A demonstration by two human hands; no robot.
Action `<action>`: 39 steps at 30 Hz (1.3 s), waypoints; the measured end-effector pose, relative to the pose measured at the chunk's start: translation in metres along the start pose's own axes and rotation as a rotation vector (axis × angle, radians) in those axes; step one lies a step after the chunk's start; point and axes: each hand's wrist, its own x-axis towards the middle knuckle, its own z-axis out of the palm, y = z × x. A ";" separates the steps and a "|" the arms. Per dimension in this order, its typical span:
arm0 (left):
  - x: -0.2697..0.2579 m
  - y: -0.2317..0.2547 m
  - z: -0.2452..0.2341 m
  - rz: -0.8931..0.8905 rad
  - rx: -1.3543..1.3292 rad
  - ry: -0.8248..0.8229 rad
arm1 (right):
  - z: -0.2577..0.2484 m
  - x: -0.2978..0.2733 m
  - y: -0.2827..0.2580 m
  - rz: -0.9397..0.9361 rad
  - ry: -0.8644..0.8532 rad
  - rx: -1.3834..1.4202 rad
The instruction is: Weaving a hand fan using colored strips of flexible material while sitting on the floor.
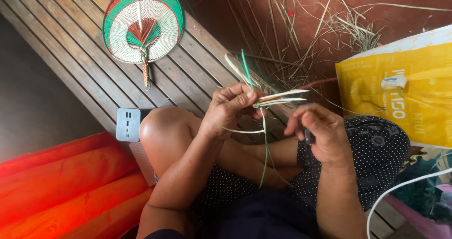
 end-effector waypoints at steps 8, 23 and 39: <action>0.000 -0.003 -0.001 0.034 0.004 0.010 | 0.008 -0.002 0.012 -0.019 -0.143 0.007; -0.001 -0.007 -0.002 0.030 0.059 -0.008 | 0.029 -0.060 0.037 0.548 0.057 0.183; -0.003 -0.009 0.003 0.020 0.058 -0.024 | 0.029 -0.016 -0.016 0.077 -0.010 -0.134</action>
